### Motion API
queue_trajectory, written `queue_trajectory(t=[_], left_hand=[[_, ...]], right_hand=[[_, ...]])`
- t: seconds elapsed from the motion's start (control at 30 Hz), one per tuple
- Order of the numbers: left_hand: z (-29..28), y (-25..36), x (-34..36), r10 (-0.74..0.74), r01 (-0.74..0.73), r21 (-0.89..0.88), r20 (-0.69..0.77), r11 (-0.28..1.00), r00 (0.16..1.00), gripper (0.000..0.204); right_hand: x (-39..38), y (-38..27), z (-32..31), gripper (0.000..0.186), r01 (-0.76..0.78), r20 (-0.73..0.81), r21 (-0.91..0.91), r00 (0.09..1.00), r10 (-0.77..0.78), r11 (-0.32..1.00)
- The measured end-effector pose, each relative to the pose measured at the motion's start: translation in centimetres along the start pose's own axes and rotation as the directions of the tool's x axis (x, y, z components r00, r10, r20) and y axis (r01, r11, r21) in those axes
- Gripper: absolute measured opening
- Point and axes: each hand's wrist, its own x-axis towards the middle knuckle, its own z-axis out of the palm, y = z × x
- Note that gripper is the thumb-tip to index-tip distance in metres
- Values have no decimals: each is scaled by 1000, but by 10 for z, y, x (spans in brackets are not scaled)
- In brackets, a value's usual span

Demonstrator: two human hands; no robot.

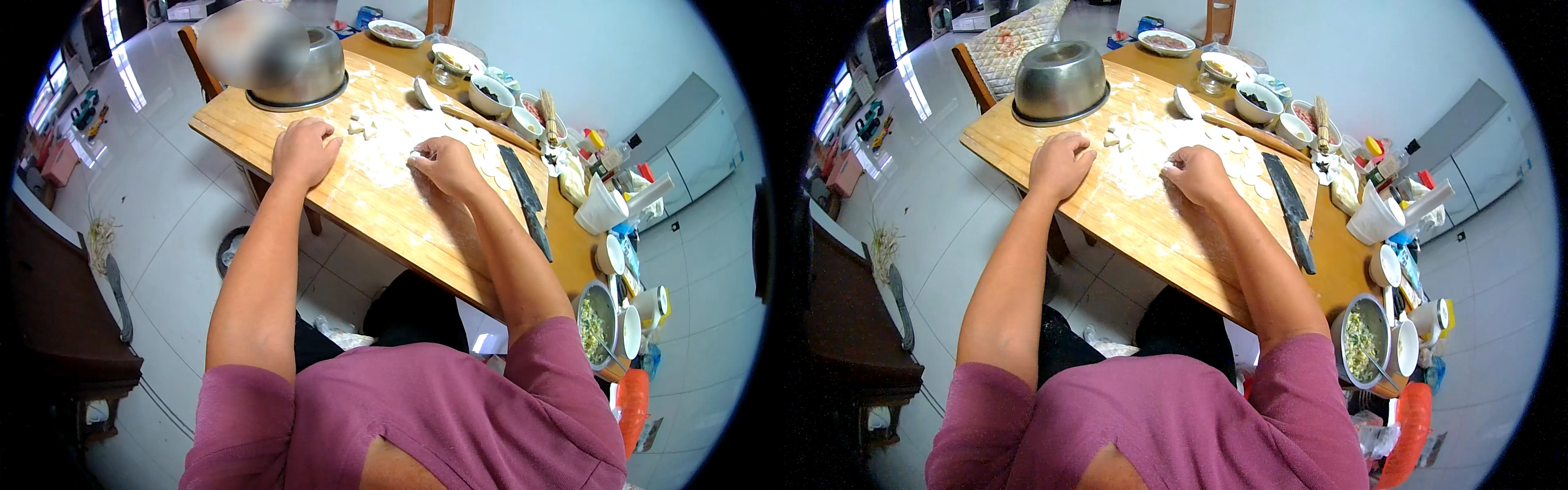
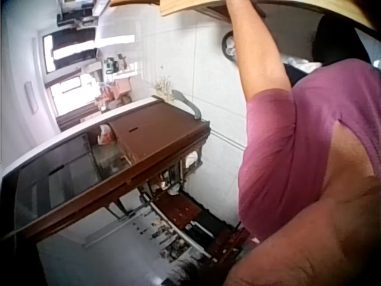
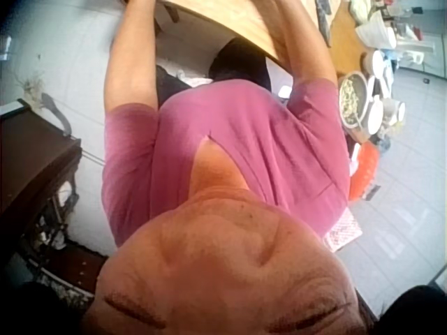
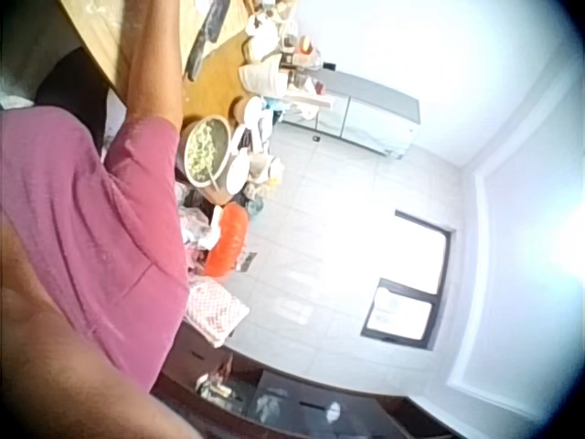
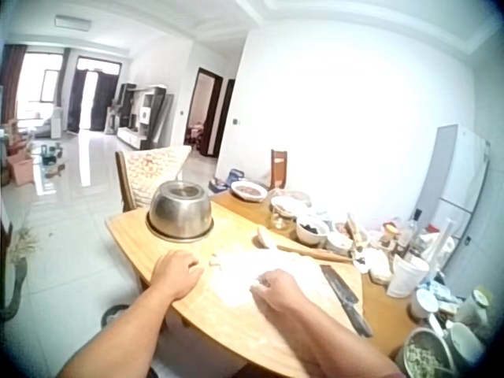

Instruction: The person rolls a long dough log on a floured wooden board, cuts it into small pieces with a knife, then rolls each piece into a ball and flattens it into a small disc. The discs are arranged on the board.

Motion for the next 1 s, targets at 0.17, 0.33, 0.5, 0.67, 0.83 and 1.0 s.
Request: queue_trajectory(t=[0.17,0.33,0.5,0.67,0.83,1.0], left_hand=[[1,-2,-1,29,-29,6,-20,1000,999,29],[1,-4,-2,33,-34,-30,-44,999,998,30],[-4,3,-2,13,-15,-33,-36,999,999,30],[2,-6,-3,47,-49,-34,-64,998,997,31],[5,-7,3,114,-114,-64,-2,991,993,29],[5,-18,9,138,-131,-127,48,983,989,27]], right_hand=[[-19,-1,-13,20,78,91,-62,993,-72,995],[-53,0,-25,21,154,122,-118,983,-139,981],[-57,-12,-18,20,110,123,-183,989,-88,977],[-68,-14,-24,21,109,147,-277,987,-70,955],[-78,-24,-32,36,150,251,-383,966,-54,911],[-62,-15,6,111,353,217,-299,930,-297,887]])
